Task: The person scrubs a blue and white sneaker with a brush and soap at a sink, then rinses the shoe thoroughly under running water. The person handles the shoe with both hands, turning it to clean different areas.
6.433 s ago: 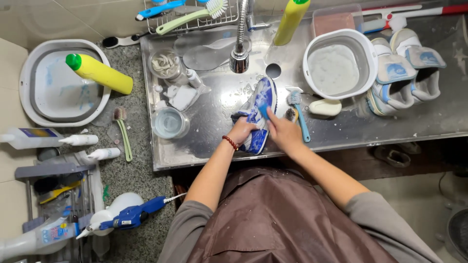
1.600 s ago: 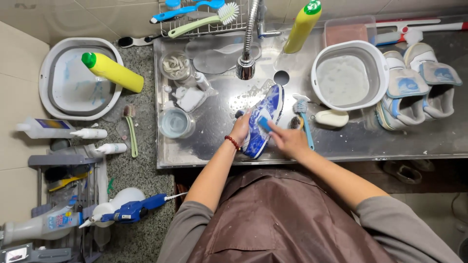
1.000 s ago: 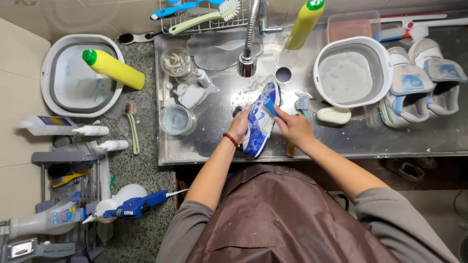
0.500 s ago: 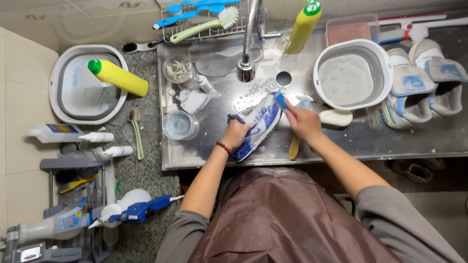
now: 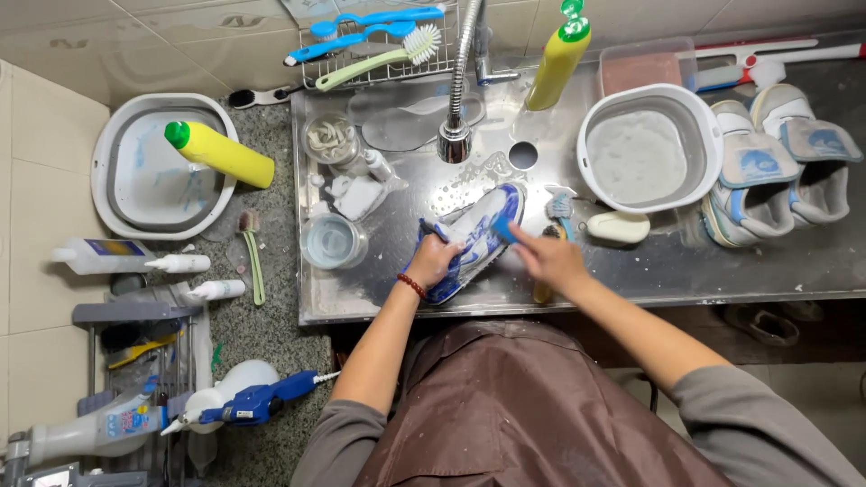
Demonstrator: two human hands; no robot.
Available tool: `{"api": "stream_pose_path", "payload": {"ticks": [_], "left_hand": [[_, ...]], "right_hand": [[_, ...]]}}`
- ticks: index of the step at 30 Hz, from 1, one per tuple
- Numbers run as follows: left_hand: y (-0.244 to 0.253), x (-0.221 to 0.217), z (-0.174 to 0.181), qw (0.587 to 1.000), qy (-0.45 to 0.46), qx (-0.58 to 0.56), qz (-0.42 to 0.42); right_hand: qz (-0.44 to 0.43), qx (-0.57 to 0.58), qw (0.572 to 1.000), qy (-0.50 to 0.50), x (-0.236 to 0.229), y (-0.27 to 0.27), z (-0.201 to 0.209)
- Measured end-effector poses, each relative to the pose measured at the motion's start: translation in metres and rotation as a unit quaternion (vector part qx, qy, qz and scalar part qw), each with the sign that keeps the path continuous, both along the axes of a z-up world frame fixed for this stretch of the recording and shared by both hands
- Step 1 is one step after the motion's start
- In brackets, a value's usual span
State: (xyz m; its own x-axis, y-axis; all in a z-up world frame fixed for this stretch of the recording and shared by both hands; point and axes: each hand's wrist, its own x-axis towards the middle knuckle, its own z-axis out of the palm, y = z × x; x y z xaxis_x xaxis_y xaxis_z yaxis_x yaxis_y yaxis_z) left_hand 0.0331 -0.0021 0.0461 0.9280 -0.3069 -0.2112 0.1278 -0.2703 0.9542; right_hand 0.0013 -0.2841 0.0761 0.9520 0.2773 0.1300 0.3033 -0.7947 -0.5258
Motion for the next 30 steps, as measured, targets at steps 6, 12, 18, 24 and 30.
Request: {"api": "stream_pose_path", "payload": {"ticks": [6, 12, 18, 24, 30], "left_hand": [[0.0, -0.013, -0.021, 0.997, 0.043, -0.059, -0.004], [0.005, -0.018, -0.02, 0.996, 0.017, -0.075, 0.045], [0.014, -0.02, -0.006, 0.997, -0.021, 0.016, 0.066], [0.01, -0.024, -0.021, 0.993, -0.015, 0.032, 0.117], [0.014, -0.026, -0.062, 0.975, 0.095, -0.107, 0.169]], "right_hand": [[-0.14, 0.16, 0.977, -0.002, 0.048, -0.031, -0.013], [-0.125, 0.634, 0.66, 0.382, 0.01, -0.031, -0.04], [-0.218, 0.645, 0.573, 0.457, 0.003, 0.008, 0.056], [-0.248, 0.464, 0.773, 0.355, 0.016, -0.049, -0.034], [-0.283, -0.055, 0.957, -0.031, 0.092, -0.136, -0.004]]}}
